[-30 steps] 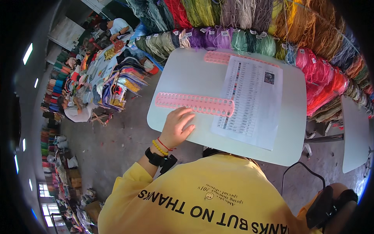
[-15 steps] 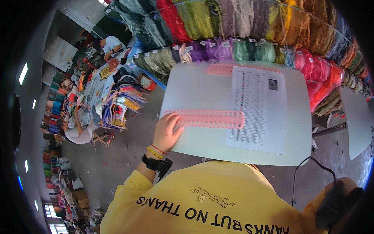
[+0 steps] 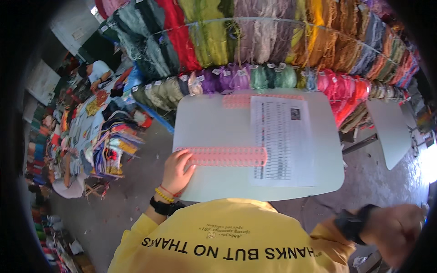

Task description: The person holds a thread organizer and a paper list, then places them on a table. After walking to a rack of thread bundles, they pull a strand of purple thread and loop it through a hole in the organizer.

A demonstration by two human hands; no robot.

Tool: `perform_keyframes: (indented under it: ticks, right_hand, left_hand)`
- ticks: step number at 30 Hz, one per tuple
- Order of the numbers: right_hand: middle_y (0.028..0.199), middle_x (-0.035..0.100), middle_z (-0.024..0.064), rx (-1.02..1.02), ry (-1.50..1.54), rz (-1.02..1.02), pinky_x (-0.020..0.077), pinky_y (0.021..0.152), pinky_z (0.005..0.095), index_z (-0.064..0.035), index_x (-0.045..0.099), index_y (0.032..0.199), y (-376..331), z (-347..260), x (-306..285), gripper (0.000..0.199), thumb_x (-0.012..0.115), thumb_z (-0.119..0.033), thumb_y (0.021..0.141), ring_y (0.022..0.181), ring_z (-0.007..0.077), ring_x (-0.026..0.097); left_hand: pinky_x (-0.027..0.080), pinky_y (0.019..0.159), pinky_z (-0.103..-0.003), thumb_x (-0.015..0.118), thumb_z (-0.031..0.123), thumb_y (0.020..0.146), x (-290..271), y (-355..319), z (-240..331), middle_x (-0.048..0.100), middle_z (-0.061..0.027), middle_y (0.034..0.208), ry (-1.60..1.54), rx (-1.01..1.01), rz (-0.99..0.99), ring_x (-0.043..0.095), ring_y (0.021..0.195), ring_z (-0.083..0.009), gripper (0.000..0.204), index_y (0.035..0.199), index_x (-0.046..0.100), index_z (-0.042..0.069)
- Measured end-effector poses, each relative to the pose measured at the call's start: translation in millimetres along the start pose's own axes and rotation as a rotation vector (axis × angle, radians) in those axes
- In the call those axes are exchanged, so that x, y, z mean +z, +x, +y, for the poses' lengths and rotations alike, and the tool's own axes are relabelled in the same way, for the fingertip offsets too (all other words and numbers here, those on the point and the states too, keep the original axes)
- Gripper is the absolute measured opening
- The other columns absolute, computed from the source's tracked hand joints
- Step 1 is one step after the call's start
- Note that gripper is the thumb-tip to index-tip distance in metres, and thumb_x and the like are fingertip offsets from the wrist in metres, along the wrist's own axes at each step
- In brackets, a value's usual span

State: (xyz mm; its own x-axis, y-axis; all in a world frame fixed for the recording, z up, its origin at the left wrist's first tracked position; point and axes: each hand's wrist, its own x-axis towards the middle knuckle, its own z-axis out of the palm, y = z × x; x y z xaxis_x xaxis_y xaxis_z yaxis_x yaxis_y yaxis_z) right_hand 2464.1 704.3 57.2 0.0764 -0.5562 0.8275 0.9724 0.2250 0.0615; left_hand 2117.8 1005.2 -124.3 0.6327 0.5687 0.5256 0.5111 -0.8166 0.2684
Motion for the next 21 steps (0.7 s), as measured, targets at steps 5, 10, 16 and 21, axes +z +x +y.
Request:
perform_keyframes:
  ticks: [5, 10, 16, 21]
  right_hand:
    - [0.066, 0.059, 0.0135, 0.756, 0.198, -0.560, 0.0401, 0.038, 0.0200, 0.0027, 0.052, 0.075, -128, -18, 61, 0.008, 0.056, 0.010, 0.073, 0.043, 0.0122, 0.050]
    - [0.061, 0.058, 0.0101, 1.824, 0.461, -0.431, 0.0390, 0.042, 0.0205, -0.0009, 0.054, 0.078, -196, -27, 73, 0.015, 0.054, -0.014, 0.085, 0.042, 0.0105, 0.048]
    - [0.059, 0.057, 0.0035, 2.166, 0.751, -0.177, 0.0310, 0.046, 0.0212, -0.0059, 0.053, 0.083, -212, -25, 81, 0.019, 0.046, -0.023, 0.089, 0.042, 0.0082, 0.040]
    - [0.059, 0.056, 0.0018, 2.206, 0.750, -0.161, 0.0299, 0.046, 0.0206, -0.0084, 0.052, 0.082, -217, -31, 89, 0.013, 0.049, -0.020, 0.087, 0.043, 0.0080, 0.039]
  left_hand:
    - [0.040, 0.081, -0.040, 0.063, 0.011, 0.068, -1, -8, -7, 0.051, -0.0110, 0.106, -0.051, -0.016, 0.009, 0.049, 0.098, -0.0298, 0.032, 0.098, 0.053, 0.003]
    - [0.039, 0.083, -0.040, 0.062, 0.010, 0.069, 2, -8, -5, 0.051, -0.0104, 0.106, -0.041, -0.016, 0.037, 0.048, 0.099, -0.0290, 0.031, 0.098, 0.053, 0.003]
    - [0.038, 0.084, -0.040, 0.060, 0.010, 0.070, 0, -21, -10, 0.051, -0.0110, 0.106, -0.084, -0.087, 0.030, 0.048, 0.099, -0.0297, 0.029, 0.097, 0.053, 0.003]
    - [0.037, 0.085, -0.040, 0.059, 0.010, 0.071, -9, -28, -11, 0.051, -0.0119, 0.108, -0.105, -0.136, 0.058, 0.047, 0.100, -0.0300, 0.027, 0.096, 0.054, 0.003]
